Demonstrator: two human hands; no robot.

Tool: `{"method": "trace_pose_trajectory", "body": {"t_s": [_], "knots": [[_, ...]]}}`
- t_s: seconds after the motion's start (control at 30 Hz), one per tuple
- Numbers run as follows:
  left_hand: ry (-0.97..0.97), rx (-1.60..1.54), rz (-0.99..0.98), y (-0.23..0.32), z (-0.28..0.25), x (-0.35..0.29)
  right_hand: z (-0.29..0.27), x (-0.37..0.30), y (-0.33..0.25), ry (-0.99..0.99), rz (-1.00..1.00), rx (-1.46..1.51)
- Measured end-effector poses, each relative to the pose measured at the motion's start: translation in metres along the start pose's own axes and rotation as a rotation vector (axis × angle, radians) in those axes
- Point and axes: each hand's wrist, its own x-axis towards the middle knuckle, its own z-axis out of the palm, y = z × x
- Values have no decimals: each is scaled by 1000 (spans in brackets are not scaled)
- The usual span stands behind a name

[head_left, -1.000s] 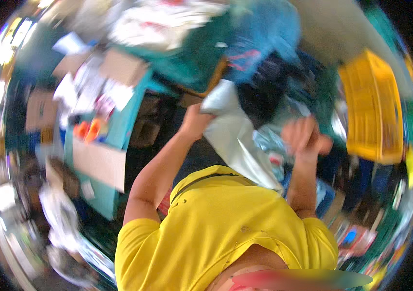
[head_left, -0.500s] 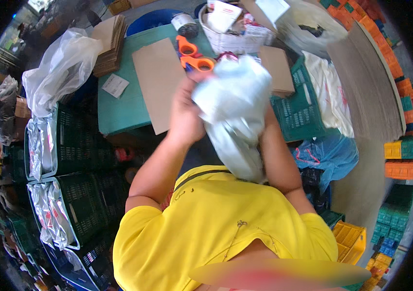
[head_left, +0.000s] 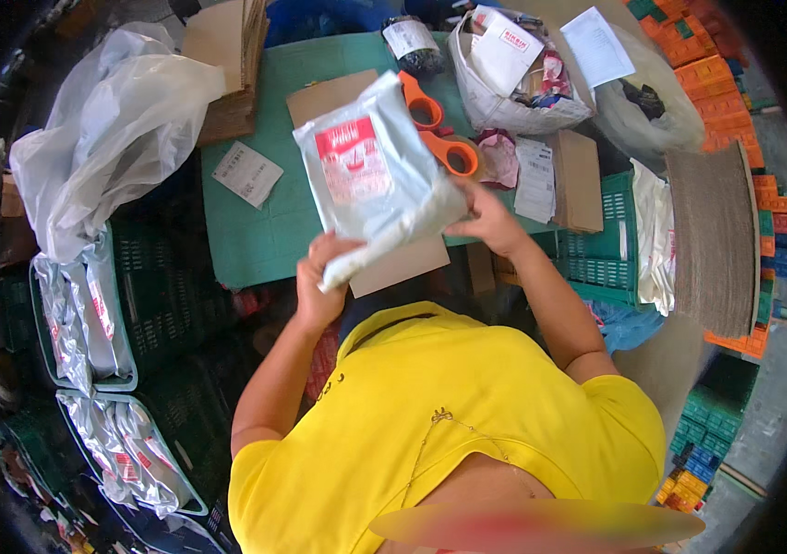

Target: The person wraps a cylindrical item in bubble wrap, secures it with tape, places it in a small cardboard box, and seals the box with tape. They then affix a shipping label to the package and place it into a green crate.

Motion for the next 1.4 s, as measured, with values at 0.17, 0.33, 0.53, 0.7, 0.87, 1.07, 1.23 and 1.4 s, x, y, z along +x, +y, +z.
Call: {"method": "trace_pose_trajectory", "body": {"t_s": [0.17, 0.33, 0.53, 0.7, 0.87, 1.07, 1.23, 1.4], "knots": [[-104, -71, -436, -56, 18, -19, -14, 42, 69, 62, 172, -403], [290, 195, -732, -124, 36, 68, 24, 128, 105, 659, -103, -594], [338, 571, -663, -132, 85, 103, 34, 175, 112, 506, 186, -620], [-199, 1012, -390, -105, 121, 124, -73, 214, 19, 378, -88, -652], [-260, 1082, -607, -98, 130, 134, -260, 277, -29, 1244, -383, -1376], [-263, 1090, -596, -94, 129, 130, -304, 265, -43, 911, -126, -1412], [-279, 1131, -359, -100, 126, 133, -221, 174, -106, 411, -461, -836], [-333, 1041, -349, -133, 116, 149, -146, 87, -70, -174, -67, -529]]}}
